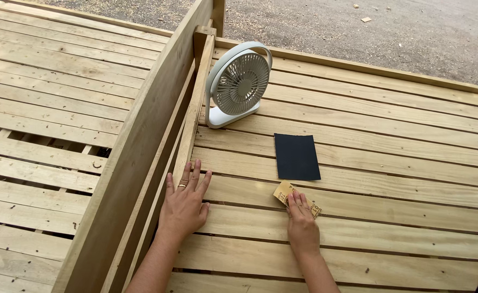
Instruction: The person sands a wooden slatted surface using sandpaper and a sanding block. They fold the sandpaper, then rub the surface back and forth with the sandpaper and block, moving across different sections of the wood.
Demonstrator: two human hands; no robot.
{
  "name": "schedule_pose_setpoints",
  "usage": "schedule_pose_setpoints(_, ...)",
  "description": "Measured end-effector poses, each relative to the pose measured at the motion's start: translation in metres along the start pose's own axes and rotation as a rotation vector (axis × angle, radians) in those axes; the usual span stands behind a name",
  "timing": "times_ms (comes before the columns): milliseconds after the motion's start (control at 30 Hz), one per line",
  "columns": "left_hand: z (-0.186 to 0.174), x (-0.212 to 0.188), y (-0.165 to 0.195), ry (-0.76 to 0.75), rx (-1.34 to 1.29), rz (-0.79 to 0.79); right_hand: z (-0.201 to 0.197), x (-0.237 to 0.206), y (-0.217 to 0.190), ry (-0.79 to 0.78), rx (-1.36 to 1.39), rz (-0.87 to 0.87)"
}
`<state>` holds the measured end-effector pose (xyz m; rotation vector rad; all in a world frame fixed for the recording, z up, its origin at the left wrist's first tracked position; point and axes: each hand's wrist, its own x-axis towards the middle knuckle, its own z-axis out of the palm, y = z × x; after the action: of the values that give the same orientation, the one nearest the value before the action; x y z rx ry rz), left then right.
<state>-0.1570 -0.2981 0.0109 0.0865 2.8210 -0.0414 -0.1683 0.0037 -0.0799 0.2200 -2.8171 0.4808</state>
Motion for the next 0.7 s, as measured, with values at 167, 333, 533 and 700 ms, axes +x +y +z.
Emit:
schedule_pose_setpoints(167,0.023,0.012,-0.007,0.216,-0.143,0.0,0.063,0.013,-0.104,0.027,0.055,-0.151)
schedule_pose_setpoints(333,0.053,0.025,-0.015,0.445,-0.164,0.032,0.071,0.025,-0.11,-0.14,0.262,-0.401)
schedule_pose_setpoints(533,0.071,0.029,-0.009,0.885,-0.113,0.17,-0.027,0.007,0.049,0.001,-0.077,0.119)
schedule_pose_setpoints(700,0.067,0.029,-0.009,0.934,-0.065,0.172,0.048,0.001,-0.08,0.007,0.086,-0.086)
